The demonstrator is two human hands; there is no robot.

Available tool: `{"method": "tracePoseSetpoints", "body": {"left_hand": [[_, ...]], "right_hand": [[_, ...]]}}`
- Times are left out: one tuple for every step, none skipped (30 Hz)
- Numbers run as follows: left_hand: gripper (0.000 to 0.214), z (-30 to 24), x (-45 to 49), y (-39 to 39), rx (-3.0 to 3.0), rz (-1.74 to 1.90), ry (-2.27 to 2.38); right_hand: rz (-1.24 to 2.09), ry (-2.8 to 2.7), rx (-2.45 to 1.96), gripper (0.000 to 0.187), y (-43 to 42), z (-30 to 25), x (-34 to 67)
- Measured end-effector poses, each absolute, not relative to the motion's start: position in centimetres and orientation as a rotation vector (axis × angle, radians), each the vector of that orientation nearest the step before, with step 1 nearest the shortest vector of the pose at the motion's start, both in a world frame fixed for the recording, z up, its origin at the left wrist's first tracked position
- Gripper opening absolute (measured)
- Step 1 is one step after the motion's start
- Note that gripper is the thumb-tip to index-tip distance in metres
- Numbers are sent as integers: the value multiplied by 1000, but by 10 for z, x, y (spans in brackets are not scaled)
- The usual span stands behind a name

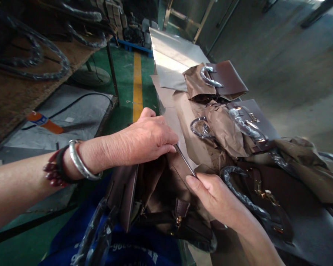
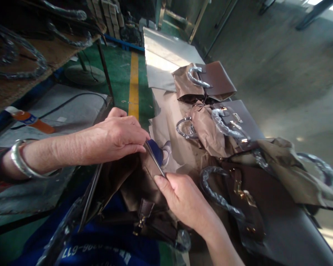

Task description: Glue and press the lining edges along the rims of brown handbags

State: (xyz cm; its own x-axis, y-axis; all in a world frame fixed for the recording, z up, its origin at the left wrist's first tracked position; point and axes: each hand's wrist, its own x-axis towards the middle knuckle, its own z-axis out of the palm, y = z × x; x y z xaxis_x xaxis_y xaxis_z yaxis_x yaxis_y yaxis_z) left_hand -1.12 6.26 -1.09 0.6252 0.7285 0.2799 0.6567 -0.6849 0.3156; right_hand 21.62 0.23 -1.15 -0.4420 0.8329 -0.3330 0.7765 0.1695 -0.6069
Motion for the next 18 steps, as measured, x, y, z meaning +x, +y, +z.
{"method": "tracePoseSetpoints", "body": {"left_hand": [[16, -11, -11, 62, 2682, 560, 1159], [17, -11, -10, 62, 2702, 532, 1171], [18, -11, -10, 62, 2711, 513, 1187], [18, -10, -9, 62, 2710, 508, 1205], [19, -10, -8, 61, 2711, 506, 1217], [20, -10, -8, 61, 2716, 505, 1229], [21, -10, -7, 61, 2720, 503, 1238], [21, -9, -6, 61, 2722, 505, 1244], [21, -9, -6, 61, 2720, 509, 1250], [21, -9, -6, 60, 2714, 513, 1256], [21, -10, -5, 60, 2704, 513, 1262], [21, -10, -5, 60, 2695, 514, 1269], [20, -10, -5, 60, 2688, 518, 1274], [20, -10, -5, 60, 2681, 525, 1281], [19, -11, -5, 59, 2673, 535, 1286], [19, -11, -4, 59, 2662, 545, 1285], [19, -11, -4, 59, 2650, 553, 1284], [19, -11, -4, 59, 2636, 556, 1285]], "right_hand": [[1142, -2345, -1617, 45, 2, -11, 216], [1145, -2348, -1617, 45, 2, -11, 216], [1147, -2351, -1619, 45, 2, -11, 216], [1147, -2353, -1620, 46, 3, -11, 216], [1143, -2356, -1621, 46, 3, -12, 216], [1133, -2360, -1619, 46, 3, -12, 216], [1120, -2366, -1614, 47, 3, -12, 216], [1107, -2372, -1608, 47, 3, -12, 216], [1097, -2378, -1602, 47, 3, -12, 216], [1088, -2382, -1596, 46, 3, -12, 216], [1083, -2384, -1594, 46, 2, -12, 215], [1083, -2383, -1594, 46, 2, -12, 215], [1089, -2380, -1596, 46, 2, -11, 215], [1096, -2378, -1597, 46, 2, -11, 215], [1102, -2376, -1595, 46, 1, -11, 214], [1106, -2376, -1594, 46, 1, -11, 214], [1106, -2376, -1593, 45, 1, -12, 214], [1105, -2375, -1590, 45, 1, -12, 214]]}}
